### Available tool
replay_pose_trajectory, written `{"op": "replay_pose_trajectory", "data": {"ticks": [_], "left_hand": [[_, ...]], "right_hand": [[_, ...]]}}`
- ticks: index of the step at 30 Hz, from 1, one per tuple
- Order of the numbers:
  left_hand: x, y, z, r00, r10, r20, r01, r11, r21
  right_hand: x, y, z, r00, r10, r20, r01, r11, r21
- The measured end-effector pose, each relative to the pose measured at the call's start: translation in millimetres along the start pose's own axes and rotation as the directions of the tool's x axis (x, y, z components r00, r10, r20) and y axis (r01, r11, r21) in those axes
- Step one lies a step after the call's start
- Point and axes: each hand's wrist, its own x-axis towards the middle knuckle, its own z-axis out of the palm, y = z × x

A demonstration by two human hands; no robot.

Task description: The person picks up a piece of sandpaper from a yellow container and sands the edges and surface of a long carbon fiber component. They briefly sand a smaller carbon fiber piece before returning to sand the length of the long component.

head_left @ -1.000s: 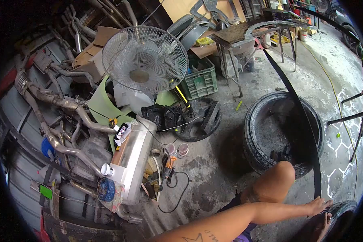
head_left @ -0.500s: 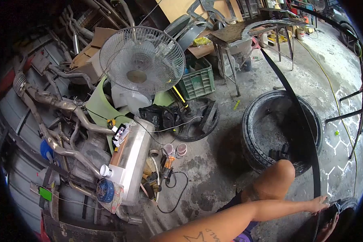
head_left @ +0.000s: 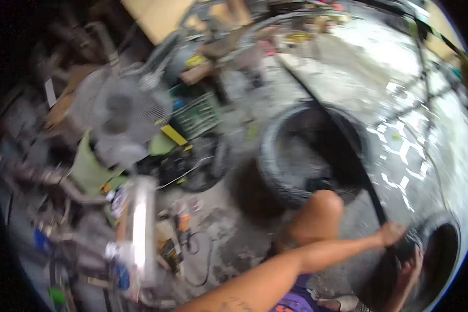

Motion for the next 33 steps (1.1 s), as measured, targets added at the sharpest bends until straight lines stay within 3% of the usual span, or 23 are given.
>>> {"op": "replay_pose_trajectory", "data": {"ticks": [1, 2, 3, 4, 5, 6, 7, 8, 9, 11, 13, 15, 17, 21, 23, 24, 26, 33], "left_hand": [[-2.2, -9.4, -5.9, 0.98, 0.149, -0.129, -0.147, 0.989, 0.024], [-7.4, -17.2, -10.1, 0.963, 0.224, -0.151, -0.21, 0.972, 0.103], [-8.6, -26.3, -30.0, 0.98, 0.126, 0.151, -0.129, 0.992, 0.012], [-1.3, -25.6, -46.9, 0.921, -0.071, 0.382, 0.103, 0.993, -0.063], [0.0, -17.8, -60.8, 0.989, 0.039, 0.141, -0.035, 0.999, -0.031], [7.6, -4.8, -81.8, 0.71, -0.464, 0.529, 0.652, 0.717, -0.248], [27.9, 23.7, -101.7, 0.393, -0.677, 0.622, 0.918, 0.247, -0.311], [27.5, 29.2, -103.1, 0.448, -0.662, 0.601, 0.886, 0.24, -0.396], [30.5, 34.5, -108.5, 0.433, -0.677, 0.595, 0.884, 0.19, -0.427], [36.1, 43.7, -114.1, 0.423, -0.651, 0.631, 0.885, 0.147, -0.442], [34.8, 49.2, -115.1, 0.481, -0.624, 0.616, 0.841, 0.129, -0.526], [32.7, 54.4, -117.0, 0.499, -0.574, 0.649, 0.834, 0.115, -0.54], [33.0, 62.0, -116.3, 0.745, -0.476, 0.466, 0.663, 0.458, -0.592], [40.6, 73.6, -127.9, 0.752, -0.494, 0.437, 0.651, 0.448, -0.613], [42.3, 75.3, -131.2, 0.794, -0.444, 0.416, 0.608, 0.567, -0.556], [41.7, 76.7, -132.9, 0.792, -0.443, 0.419, 0.61, 0.564, -0.557], [42.8, 82.1, -138.5, 0.791, -0.413, 0.452, 0.612, 0.56, -0.559], [44.3, 79.5, -144.2, 0.832, -0.384, 0.401, 0.553, 0.635, -0.539]], "right_hand": [[-9.0, -3.1, 17.7, 0.987, -0.131, 0.088, 0.144, 0.977, -0.157], [-17.4, -5.6, 38.6, 0.997, -0.014, -0.076, 0.017, 0.999, 0.046], [-32.6, -19.4, 52.2, 0.998, -0.015, 0.061, 0.011, 0.997, 0.072], [-29.4, -15.5, 46.6, 0.982, -0.1, 0.159, 0.112, 0.991, -0.069], [-26.2, -7.3, 49.4, 0.996, -0.063, 0.059, 0.057, 0.993, 0.1], [-37.4, -17.3, 60.0, 1.0, 0.021, 0.01, -0.022, 0.991, 0.133], [-34.9, -13.6, 56.8, 1.0, 0.017, -0.007, -0.016, 0.993, 0.119], [-35.5, -13.7, 50.8, 0.999, 0.02, 0.048, -0.028, 0.987, 0.157], [-36.2, -16.7, 51.7, 0.99, 0.035, 0.138, -0.062, 0.979, 0.194], [-43.4, -29.4, 64.2, 0.991, 0.026, 0.128, -0.057, 0.968, 0.243], [-42.0, -22.8, 60.1, 0.988, 0.017, 0.154, -0.057, 0.963, 0.262], [-46.9, -24.3, 57.1, 0.972, 0.042, 0.232, -0.087, 0.978, 0.191], [-46.8, -21.2, 54.0, 0.964, 0.055, 0.262, -0.097, 0.984, 0.15], [-52.8, -27.2, 63.1, 0.95, 0.075, 0.304, -0.108, 0.99, 0.092], [-53.7, -29.1, 66.1, 0.959, 0.13, 0.254, -0.163, 0.98, 0.115], [-51.9, -25.2, 63.7, 0.959, 0.132, 0.25, -0.164, 0.98, 0.114], [-46.1, -17.8, 60.4, 0.962, 0.05, 0.269, -0.046, 0.999, -0.022], [-46.1, -20.2, 68.6, 0.962, -0.002, 0.274, 0.013, 0.999, -0.038]]}}
